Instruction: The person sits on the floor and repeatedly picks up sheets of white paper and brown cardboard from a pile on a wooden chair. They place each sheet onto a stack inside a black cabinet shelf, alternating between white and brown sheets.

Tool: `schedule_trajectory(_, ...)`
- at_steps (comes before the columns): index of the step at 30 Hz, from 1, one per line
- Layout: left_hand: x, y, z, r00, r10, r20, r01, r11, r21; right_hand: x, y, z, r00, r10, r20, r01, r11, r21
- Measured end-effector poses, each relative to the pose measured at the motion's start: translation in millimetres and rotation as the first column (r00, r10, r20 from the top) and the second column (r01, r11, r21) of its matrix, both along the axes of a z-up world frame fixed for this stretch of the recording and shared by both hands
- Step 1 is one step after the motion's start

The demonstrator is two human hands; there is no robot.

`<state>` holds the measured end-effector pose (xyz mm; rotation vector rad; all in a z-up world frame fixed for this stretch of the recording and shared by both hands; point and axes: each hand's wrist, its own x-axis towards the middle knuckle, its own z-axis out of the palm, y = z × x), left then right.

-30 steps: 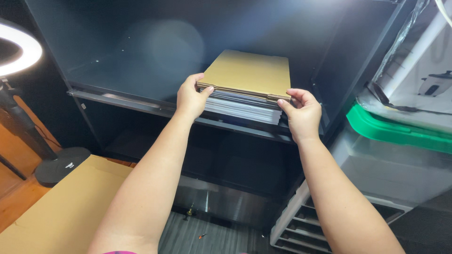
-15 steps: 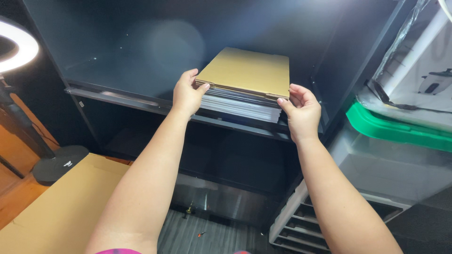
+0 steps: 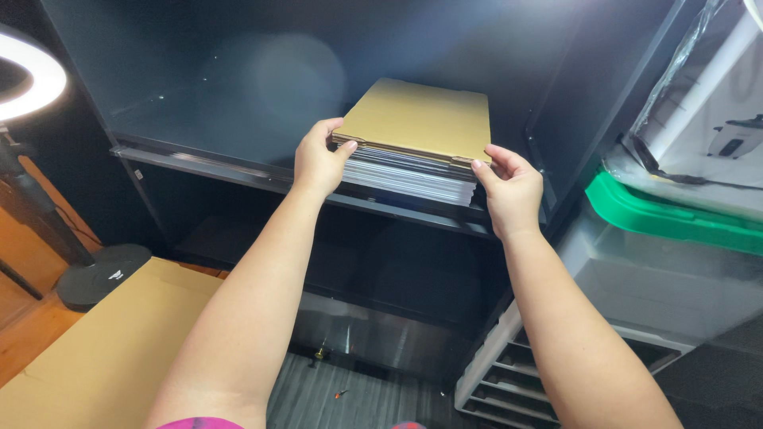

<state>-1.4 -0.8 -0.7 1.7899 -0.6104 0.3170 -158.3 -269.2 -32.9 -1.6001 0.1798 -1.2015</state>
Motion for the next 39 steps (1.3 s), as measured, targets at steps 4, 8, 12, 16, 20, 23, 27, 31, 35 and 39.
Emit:
schedule_trajectory(4,5.8,-1.7,-2.7,1.000,0.000,0.003,0.000,1.000,-0.013,4.0,-0.5,-4.1,1.000,-0.012,0.017,0.012,1.000,0.000)
schedule_trajectory(8,6.1,-1.3,-2.8,0.999,-0.024,-0.025,0.023,0.999,-0.027,-2.2,6.1,-0.6,1.000,0.001,0.010,-0.001,1.000,0.000)
schedule_trajectory(12,-0.7,-1.2,0.2,0.999,-0.031,-0.035,0.029,0.998,-0.052,-2.7,8.7,1.3,1.000,0.002,0.015,-0.002,1.000,0.005)
schedule_trajectory(16,-2.0,-1.1,-0.9,0.999,-0.037,-0.036,0.035,0.997,-0.063,-1.1,5.2,-0.5,1.000,-0.001,0.001,0.001,1.000,-0.013)
schedule_trajectory(20,1.9,-2.6,-3.7,0.998,-0.038,-0.043,0.035,0.998,-0.048,-1.9,7.5,-2.0,0.999,-0.035,0.016,0.035,0.999,-0.030)
schedule_trajectory(23,-3.5,-0.4,-2.2,0.999,-0.030,-0.028,0.029,0.999,-0.036,-3.9,10.9,-1.5,0.996,-0.079,0.038,0.082,0.993,-0.080)
schedule_trajectory(27,-37.3,15.7,7.0,1.000,0.019,-0.015,-0.019,1.000,0.015,-22.3,37.4,3.6,0.961,-0.252,0.109,0.270,0.943,-0.195)
schedule_trajectory(31,-56.2,43.5,-30.3,0.997,0.031,0.065,-0.028,0.999,-0.045,-46.3,79.5,-7.8,0.954,-0.239,0.180,0.283,0.915,-0.286)
schedule_trajectory(35,-105.4,98.1,-80.2,0.994,-0.037,-0.102,0.032,0.998,-0.050,-51.2,124.5,-37.6,0.972,-0.073,0.222,0.135,0.951,-0.279)
schedule_trajectory(39,-129.6,164.9,-150.1,0.971,0.066,-0.229,-0.068,0.998,-0.004,-46.3,168.4,-72.4,0.983,0.073,0.169,-0.030,0.969,-0.244)
